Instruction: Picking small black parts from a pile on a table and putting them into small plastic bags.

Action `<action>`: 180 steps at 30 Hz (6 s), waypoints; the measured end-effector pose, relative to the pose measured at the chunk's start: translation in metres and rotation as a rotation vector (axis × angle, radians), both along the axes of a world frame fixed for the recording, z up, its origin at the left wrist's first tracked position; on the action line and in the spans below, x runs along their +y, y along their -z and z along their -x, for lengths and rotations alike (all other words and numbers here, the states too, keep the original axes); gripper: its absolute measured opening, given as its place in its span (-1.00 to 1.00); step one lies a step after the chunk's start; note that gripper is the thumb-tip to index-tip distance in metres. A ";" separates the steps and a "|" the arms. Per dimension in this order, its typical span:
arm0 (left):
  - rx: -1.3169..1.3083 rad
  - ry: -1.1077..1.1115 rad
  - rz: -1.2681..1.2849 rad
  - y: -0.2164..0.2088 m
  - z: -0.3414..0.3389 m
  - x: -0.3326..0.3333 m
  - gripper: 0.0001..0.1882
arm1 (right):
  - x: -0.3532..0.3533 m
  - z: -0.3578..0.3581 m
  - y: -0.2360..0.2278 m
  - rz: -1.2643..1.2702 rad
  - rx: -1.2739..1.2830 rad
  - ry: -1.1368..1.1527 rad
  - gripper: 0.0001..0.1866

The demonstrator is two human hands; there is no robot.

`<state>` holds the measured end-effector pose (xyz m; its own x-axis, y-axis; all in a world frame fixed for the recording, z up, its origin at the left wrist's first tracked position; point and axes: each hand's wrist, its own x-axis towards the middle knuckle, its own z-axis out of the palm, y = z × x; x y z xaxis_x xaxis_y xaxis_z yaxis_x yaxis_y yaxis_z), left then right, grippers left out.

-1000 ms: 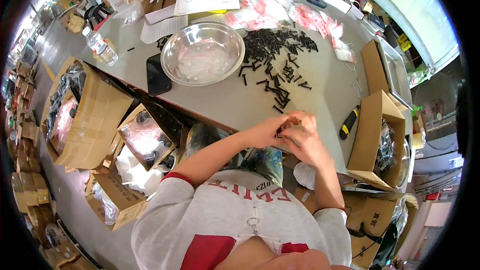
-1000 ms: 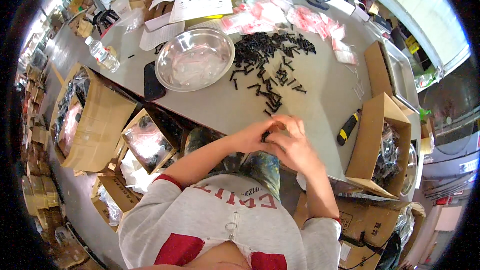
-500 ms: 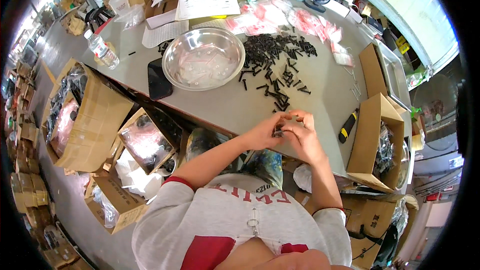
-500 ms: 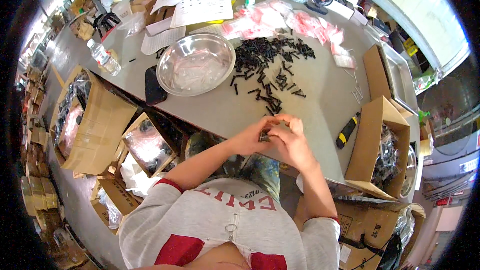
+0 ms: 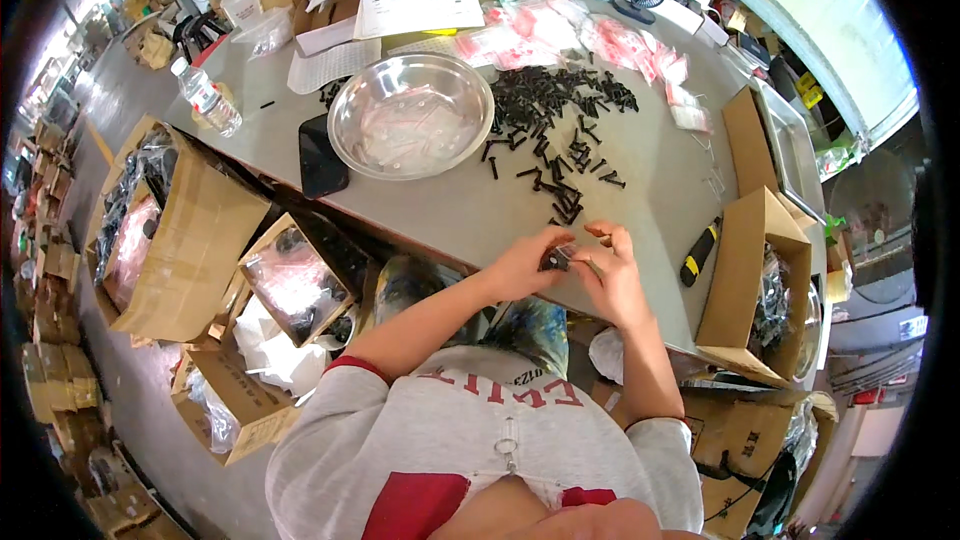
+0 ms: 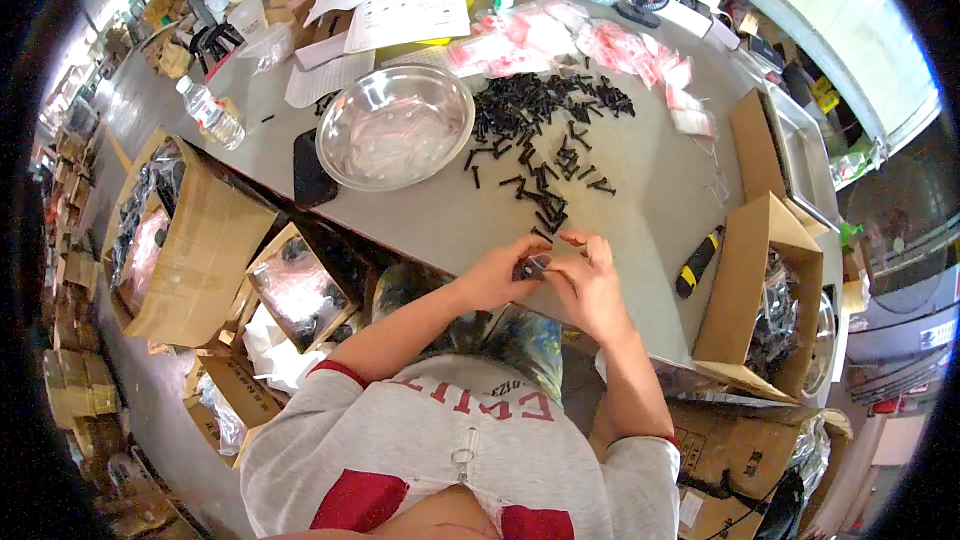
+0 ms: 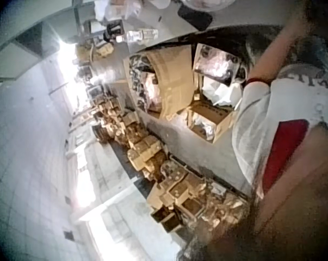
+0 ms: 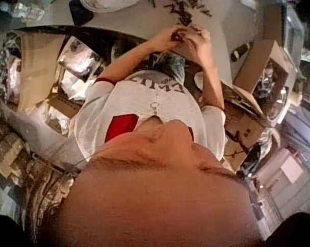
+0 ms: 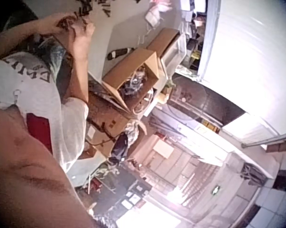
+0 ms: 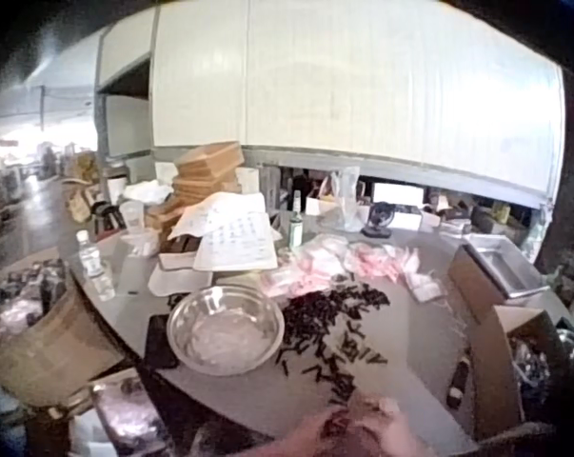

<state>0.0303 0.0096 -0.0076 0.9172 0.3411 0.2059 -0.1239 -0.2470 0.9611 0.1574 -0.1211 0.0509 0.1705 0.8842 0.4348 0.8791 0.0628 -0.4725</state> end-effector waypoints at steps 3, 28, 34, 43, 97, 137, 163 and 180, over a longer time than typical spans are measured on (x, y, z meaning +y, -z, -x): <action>0.122 0.019 0.024 -0.005 0.004 0.002 -0.63 | -0.005 -0.005 0.009 0.042 0.111 0.028 -0.84; -0.021 -0.103 -0.281 -0.045 0.019 0.018 -0.81 | -0.051 -0.006 -0.027 0.018 0.146 0.128 -0.88; 0.283 -0.505 -0.632 -0.057 0.016 0.174 -0.76 | -0.137 -0.056 -0.065 -0.362 -0.083 0.904 -0.91; 0.807 -0.476 -0.679 -0.032 0.012 0.246 -0.79 | -0.114 -0.033 -0.045 -0.187 0.045 0.800 -0.92; -0.006 -0.254 0.398 -0.015 0.079 -0.024 -0.88 | -0.004 0.087 -0.003 -0.104 0.350 -0.059 -0.68; 0.144 -0.271 0.836 -0.019 0.078 0.003 -0.64 | -0.019 0.062 -0.013 -0.002 -0.034 -0.295 -0.70; 0.284 -0.172 -0.225 -0.013 0.093 -0.023 -0.62 | 0.028 -0.009 0.032 0.233 -0.003 0.266 -0.78; 0.345 0.117 -0.002 0.025 0.068 -0.044 -0.66 | 0.045 -0.079 0.008 0.354 -0.052 -0.050 -0.58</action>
<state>-0.0374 -0.0340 -0.0322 0.9657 0.2293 -0.1222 0.1802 -0.2522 0.9508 0.2363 -0.0759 0.0427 0.1090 0.9882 0.1072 0.9023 -0.0531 -0.4278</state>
